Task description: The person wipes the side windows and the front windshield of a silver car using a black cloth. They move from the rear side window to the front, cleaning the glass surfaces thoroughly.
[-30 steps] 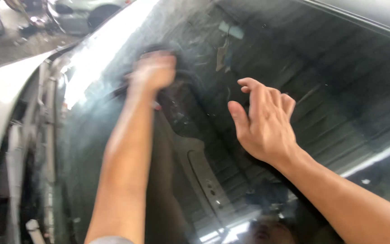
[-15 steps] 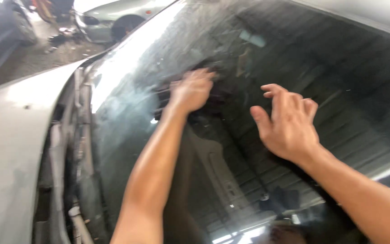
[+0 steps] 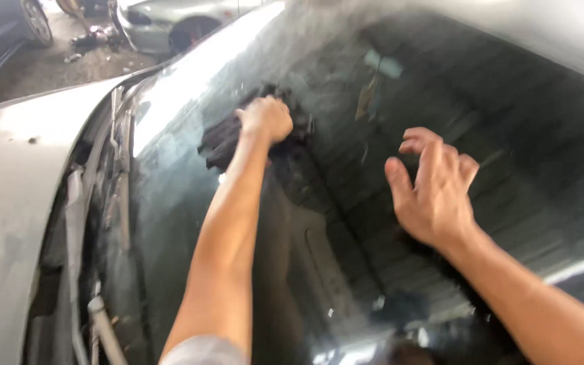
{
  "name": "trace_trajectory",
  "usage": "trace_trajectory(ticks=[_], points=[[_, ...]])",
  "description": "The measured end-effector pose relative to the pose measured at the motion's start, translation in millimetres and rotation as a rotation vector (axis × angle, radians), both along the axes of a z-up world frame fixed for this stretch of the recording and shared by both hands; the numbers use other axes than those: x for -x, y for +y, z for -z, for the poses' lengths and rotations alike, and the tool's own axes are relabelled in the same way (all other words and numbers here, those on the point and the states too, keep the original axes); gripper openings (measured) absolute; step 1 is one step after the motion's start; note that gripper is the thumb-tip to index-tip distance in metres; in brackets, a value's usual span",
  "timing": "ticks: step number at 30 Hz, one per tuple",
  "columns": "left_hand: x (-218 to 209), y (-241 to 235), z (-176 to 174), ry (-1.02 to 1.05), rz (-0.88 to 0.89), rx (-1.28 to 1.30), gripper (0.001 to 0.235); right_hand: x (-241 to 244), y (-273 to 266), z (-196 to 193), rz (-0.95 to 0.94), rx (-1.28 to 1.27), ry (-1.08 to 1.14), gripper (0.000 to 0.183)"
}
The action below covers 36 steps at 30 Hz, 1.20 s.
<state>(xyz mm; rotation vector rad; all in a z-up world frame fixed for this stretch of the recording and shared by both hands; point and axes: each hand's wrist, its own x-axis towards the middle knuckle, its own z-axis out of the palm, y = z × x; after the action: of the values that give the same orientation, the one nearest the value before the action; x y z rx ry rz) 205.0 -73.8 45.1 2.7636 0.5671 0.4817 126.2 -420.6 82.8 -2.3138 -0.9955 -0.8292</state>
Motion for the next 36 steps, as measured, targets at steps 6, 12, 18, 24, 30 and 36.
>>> trace_trajectory(ticks=[6,12,18,24,30,36], points=[[1,-5,2,0.030,0.120,-0.094,0.051,-4,0,1,0.026,0.006,0.007,0.048],[1,-16,-38,-0.016,0.056,-0.127,0.046,-1,4,-7,0.026,-0.021,-0.009,0.040],[-11,44,28,-0.188,0.068,0.060,0.027,-3,3,0,0.008,-0.020,0.069,0.052],[-58,52,22,-0.425,-0.338,0.205,0.027,1,1,-5,-0.016,-0.008,0.079,0.056],[-68,56,40,-0.542,-0.139,0.113,0.008,5,1,-5,-0.028,-0.022,0.096,0.057],[-30,15,1,-0.444,0.198,0.021,0.007,4,2,-6,-0.017,-0.008,0.072,0.053]])
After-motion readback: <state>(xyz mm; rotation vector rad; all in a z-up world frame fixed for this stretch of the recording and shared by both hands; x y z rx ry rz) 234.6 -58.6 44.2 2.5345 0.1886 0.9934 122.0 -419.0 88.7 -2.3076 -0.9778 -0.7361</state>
